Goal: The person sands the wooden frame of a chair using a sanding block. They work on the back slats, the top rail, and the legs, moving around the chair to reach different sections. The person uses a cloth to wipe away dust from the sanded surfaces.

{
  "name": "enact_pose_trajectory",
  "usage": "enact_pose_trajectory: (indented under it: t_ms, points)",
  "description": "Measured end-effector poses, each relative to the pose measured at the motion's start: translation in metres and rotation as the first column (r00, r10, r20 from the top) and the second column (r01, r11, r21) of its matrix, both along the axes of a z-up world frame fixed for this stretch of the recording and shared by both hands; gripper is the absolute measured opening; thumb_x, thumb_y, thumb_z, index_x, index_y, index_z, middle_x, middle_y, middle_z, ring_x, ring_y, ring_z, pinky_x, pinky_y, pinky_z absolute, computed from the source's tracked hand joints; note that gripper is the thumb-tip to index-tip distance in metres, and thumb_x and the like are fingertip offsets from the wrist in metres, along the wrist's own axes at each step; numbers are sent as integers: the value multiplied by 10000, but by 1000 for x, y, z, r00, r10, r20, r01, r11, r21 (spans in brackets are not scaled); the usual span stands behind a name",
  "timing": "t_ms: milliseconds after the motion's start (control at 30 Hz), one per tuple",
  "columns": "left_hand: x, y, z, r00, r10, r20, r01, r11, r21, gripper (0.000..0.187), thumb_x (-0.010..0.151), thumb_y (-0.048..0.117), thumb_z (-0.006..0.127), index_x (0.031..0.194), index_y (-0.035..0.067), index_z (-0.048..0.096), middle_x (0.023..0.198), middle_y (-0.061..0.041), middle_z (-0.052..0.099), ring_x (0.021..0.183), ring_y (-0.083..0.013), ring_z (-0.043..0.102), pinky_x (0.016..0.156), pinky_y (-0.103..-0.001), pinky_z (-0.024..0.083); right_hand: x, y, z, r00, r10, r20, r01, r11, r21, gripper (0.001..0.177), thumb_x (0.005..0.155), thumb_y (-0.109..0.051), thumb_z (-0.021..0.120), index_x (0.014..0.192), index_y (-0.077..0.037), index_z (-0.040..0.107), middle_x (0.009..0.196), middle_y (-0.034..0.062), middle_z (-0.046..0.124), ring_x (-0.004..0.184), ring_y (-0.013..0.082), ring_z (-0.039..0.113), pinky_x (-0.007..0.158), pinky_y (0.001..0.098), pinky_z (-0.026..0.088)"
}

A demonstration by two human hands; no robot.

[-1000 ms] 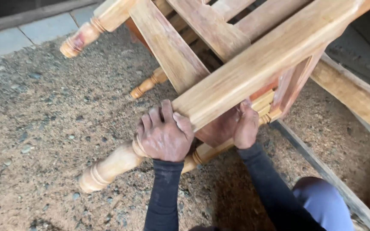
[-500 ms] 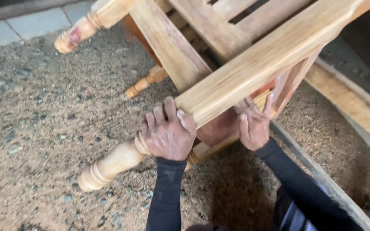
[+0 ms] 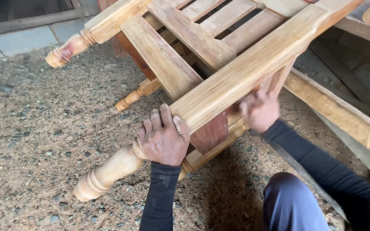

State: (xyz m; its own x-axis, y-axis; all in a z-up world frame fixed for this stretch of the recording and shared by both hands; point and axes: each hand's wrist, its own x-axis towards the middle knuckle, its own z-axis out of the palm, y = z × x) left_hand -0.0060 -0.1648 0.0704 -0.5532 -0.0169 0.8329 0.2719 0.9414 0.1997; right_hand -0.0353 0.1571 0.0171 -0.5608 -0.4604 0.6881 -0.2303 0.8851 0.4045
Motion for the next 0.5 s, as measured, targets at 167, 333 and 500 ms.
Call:
enact_pose_trajectory:
  t_ms: [167,333,500]
  points:
    - [1,1,6,997,61,40,-60,998,-32,427,930,351,502,1182,44,659,1128,-170,693,1058,-335,635,1012,-505,453,2,11,19,965,-223,-134,222,975,-23,241,1037,-264,579,999,-35,641,731,50,628,698,144,543,614,332,497]
    - [-5,-3,-1,1000,-10,-26,11,999,32,408,952,348,509,1181,47,663,1116,-164,691,1048,-332,620,960,-496,442,-15,33,8,983,-181,40,182,983,-7,331,1085,-330,547,1038,-52,720,590,61,590,473,121,505,425,323,454]
    - [3,-1,0,999,-28,46,26,999,35,376,972,340,523,1177,62,672,1083,-142,695,1003,-322,617,900,-488,437,-9,27,7,856,-457,240,475,880,-20,484,1095,-459,502,894,-70,708,495,39,574,351,133,459,325,329,418]
